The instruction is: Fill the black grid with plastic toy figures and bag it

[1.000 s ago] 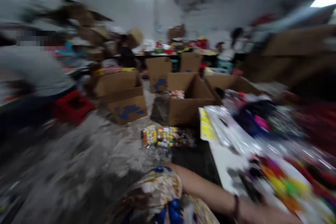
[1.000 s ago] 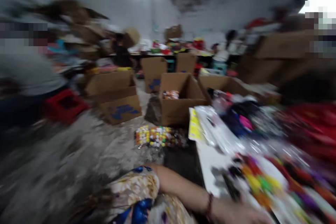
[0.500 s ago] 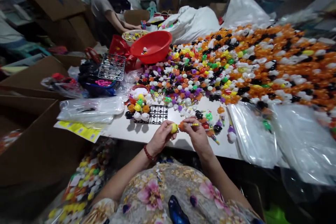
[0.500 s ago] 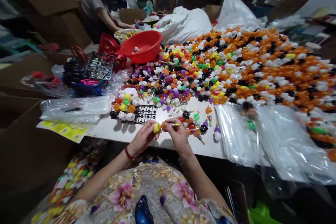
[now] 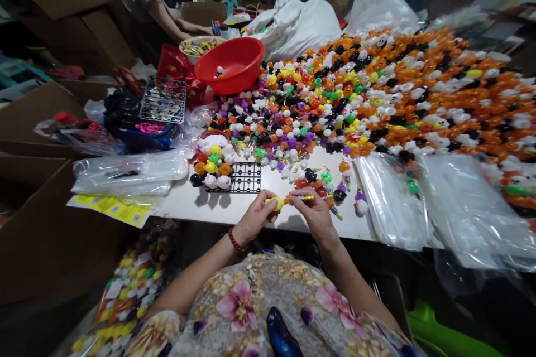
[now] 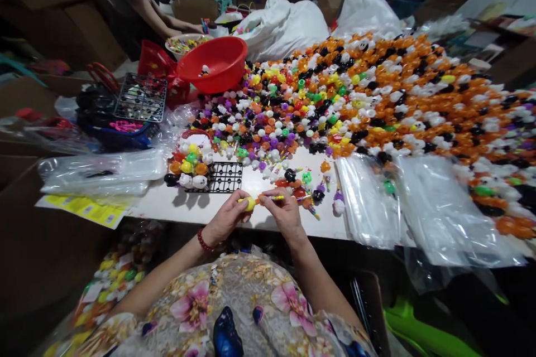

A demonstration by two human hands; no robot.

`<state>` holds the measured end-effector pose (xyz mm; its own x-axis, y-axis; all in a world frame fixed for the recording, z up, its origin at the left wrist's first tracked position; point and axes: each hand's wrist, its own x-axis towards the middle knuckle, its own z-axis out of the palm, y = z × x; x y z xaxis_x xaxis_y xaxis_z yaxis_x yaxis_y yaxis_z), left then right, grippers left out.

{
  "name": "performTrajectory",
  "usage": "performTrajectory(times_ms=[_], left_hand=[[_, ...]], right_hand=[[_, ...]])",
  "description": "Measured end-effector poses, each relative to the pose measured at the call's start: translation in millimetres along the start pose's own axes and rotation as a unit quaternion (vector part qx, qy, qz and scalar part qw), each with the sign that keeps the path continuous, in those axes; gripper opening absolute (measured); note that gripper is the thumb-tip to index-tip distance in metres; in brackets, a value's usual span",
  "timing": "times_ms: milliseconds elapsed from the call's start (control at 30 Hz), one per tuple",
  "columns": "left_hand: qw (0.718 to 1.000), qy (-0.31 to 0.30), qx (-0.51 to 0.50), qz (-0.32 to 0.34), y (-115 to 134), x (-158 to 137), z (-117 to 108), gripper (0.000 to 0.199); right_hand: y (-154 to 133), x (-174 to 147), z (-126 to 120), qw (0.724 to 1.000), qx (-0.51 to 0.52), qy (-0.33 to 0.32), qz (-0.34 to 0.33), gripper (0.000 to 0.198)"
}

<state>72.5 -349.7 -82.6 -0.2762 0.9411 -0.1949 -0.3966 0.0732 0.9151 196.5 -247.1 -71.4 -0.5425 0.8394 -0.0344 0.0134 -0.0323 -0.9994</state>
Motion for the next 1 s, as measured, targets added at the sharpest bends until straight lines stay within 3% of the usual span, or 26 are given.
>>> performTrajectory(times_ms=[200,500,633,733,900,1000], left_hand=[[0.999,-0.001,0.018,-0.029,-4.0,2.7,2.9,0.050],[0.990,0.115,-0.011,-0.087,-19.5,9.4,14.5,0.048],[0.979,0.162,0.116,-0.035,-21.2,11.4,12.0,0.046],[0.971,0.143,0.192,-0.010,-13.3,16.7,6.0,0.043],[0.983,0.093,0.046,-0.150,-9.3,30.0,7.0,0.046],[0.981,0.124,0.048,-0.141,-18.0,33.2,10.0,0.044]], right_hand=[[2.5,-5.8,0.4,0.999,0.028,-0.012,0.042,0.038],[10.2,-14.3,7.4,0.994,0.047,-0.034,0.093,0.042],[17.8,-13.4,10.8,0.992,0.078,-0.024,0.100,0.043],[17.9,-6.8,0.8,0.990,0.070,-0.052,0.110,0.040],[18.5,1.7,-16.2,0.991,0.036,-0.087,0.097,0.038],[25.1,-0.5,-11.0,0.992,0.026,-0.084,0.089,0.035]])
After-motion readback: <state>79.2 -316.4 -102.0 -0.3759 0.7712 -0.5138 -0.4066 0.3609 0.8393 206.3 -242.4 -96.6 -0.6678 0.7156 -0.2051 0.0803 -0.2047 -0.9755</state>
